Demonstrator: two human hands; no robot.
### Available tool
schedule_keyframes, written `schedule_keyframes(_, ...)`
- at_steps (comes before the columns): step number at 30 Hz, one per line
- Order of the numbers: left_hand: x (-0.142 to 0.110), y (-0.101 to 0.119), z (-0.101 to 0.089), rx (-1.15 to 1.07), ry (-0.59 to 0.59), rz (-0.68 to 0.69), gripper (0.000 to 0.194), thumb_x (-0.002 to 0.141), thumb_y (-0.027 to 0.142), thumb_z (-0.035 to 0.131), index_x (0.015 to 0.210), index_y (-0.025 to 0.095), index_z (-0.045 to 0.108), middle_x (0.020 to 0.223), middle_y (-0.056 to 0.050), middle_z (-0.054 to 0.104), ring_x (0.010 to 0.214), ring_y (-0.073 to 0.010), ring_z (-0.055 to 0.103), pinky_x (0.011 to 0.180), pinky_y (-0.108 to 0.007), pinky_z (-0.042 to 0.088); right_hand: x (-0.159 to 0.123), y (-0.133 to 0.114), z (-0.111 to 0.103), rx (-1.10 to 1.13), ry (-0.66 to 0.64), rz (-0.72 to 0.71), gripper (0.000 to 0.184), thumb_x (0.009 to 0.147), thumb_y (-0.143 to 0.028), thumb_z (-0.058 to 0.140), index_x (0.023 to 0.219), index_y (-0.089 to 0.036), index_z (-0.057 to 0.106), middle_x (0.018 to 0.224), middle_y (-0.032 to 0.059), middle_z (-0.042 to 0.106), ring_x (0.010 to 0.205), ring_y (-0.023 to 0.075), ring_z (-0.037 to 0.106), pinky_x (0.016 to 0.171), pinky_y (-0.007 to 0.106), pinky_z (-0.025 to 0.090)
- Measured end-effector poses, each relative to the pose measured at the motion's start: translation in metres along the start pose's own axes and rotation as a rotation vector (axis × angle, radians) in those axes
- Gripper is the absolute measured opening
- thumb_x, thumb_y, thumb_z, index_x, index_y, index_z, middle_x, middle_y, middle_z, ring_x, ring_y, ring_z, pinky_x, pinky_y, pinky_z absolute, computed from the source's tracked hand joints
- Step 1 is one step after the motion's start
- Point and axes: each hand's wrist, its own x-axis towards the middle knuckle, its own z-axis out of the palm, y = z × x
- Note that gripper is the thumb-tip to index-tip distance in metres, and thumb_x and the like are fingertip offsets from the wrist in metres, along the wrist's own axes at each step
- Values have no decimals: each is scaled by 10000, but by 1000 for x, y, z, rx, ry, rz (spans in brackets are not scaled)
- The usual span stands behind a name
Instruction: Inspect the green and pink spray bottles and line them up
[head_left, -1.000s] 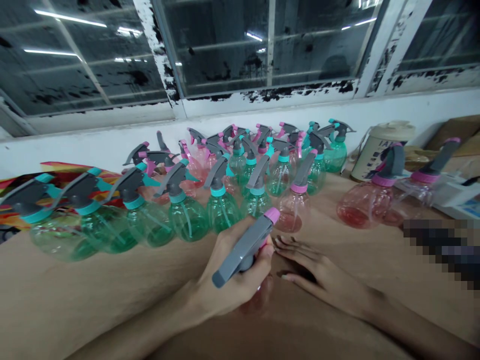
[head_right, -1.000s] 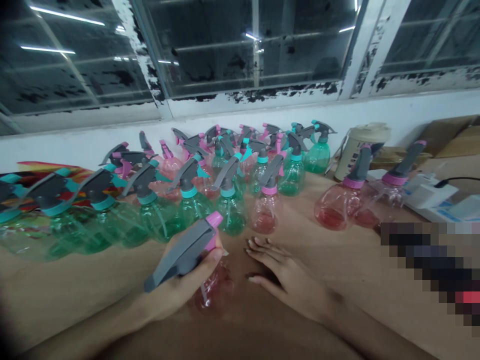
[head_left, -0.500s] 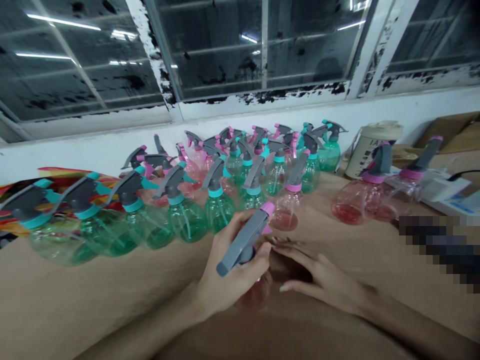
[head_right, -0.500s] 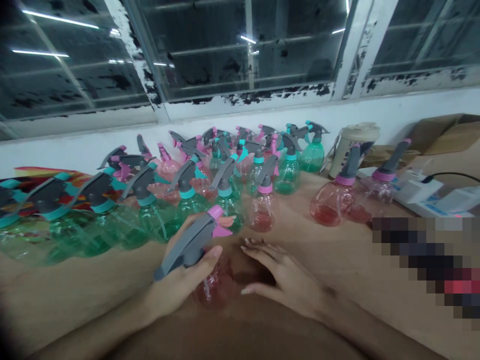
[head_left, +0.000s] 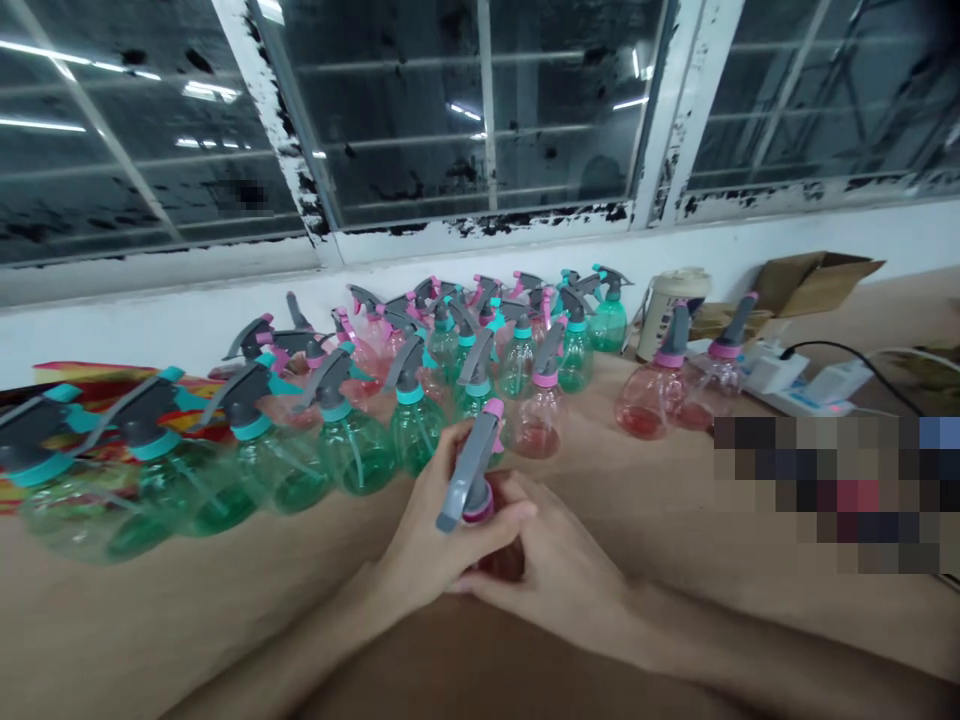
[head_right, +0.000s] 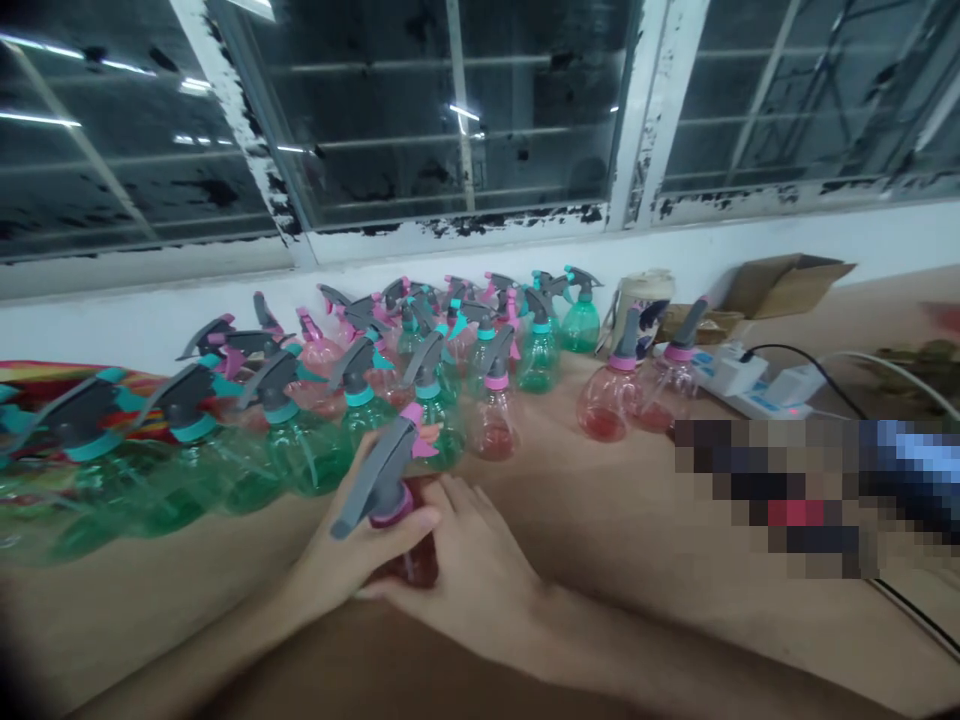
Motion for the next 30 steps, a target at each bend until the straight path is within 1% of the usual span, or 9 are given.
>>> schedule_keyframes(3, -5, -13, 3, 36, -76, 44, 546, 797, 378, 567, 1268, 225, 339, 1225, -102, 508, 1062, -281, 536, 926, -498, 435, -8, 7, -17, -97, -7, 52, 490, 719, -461, 676, 1092, -194, 504, 1030, 68, 617, 935, 245, 571, 795, 424, 480)
schedule_keyframes(5, -8, -26, 9, 102, -106, 76, 500, 847, 387, 502, 1278, 216, 315, 1289, -111, 467, 1181, -279, 461, 993, -491, 388, -16, 18, -35, -192, -9, 59, 507, 753, -484, 642, 1145, -201, 488, 1087, 85, 596, 1009, 259, 549, 851, 441, 464)
schedule_keyframes(7, -11, -39, 15, 236, -108, 94, 433, 880, 352, 459, 1267, 221, 317, 1297, -103, 463, 1218, -255, 432, 1017, -477, 370, -24, 34, -56, -311, 37, 29, 538, 756, -531, 618, 1166, -207, 490, 1151, 102, 562, 1083, 277, 519, 907, 455, 439)
schedule_keyframes(11, -13, -57, 25, 382, -125, 108, 412, 818, 257, 562, 1195, 223, 402, 1195, -95, 530, 1135, -281, 485, 966, -533, 385, -32, 75, -98, -573, 186, 52, 557, 739, -585, 599, 1114, -178, 537, 1147, 148, 551, 1054, 319, 539, 885, 493, 452)
schedule_keyframes(15, -12, -65, 31, 468, -170, 154, 340, 778, 182, 580, 1101, 214, 482, 1143, -75, 561, 1104, -268, 512, 948, -489, 417, -24, 110, -126, -593, 223, 12, 511, 736, -582, 599, 1066, -194, 559, 1057, 124, 599, 972, 305, 580, 821, 471, 489)
schedule_keyframes(19, -12, -69, 32, 538, -208, 171, 316, 778, 184, 580, 1087, 207, 517, 1157, -80, 563, 1105, -275, 521, 933, -483, 435, -7, 128, -131, -589, 266, 0, 523, 753, -565, 587, 1124, -200, 532, 1101, 131, 593, 1030, 316, 550, 854, 489, 462)
schedule_keyframes(22, -11, -69, 31, 574, -223, 174, 310, 791, 185, 568, 1096, 205, 521, 1175, -87, 560, 1105, -275, 528, 924, -479, 448, 6, 136, -128, -595, 296, 9, 530, 742, -568, 595, 1113, -194, 538, 1070, 140, 609, 1003, 327, 561, 836, 510, 459)
schedule_keyframes(26, -11, -68, 31, 659, -223, 200, 297, 800, 196, 559, 1095, 207, 525, 1180, -81, 572, 1104, -274, 537, 917, -479, 460, 21, 143, -125, -606, 333, 12, 529, 736, -584, 589, 1059, -166, 562, 998, 151, 621, 965, 327, 573, 809, 490, 468)
schedule_keyframes(30, -11, -70, 30, 695, -227, 217, 310, 813, 207, 538, 1121, 220, 514, 1183, -75, 574, 1097, -265, 549, 914, -469, 470, 32, 144, -121, -623, 353, 35, 546, 753, -597, 559, 1062, -147, 574, 1001, 161, 631, 992, 329, 562, 822, 484, 462)
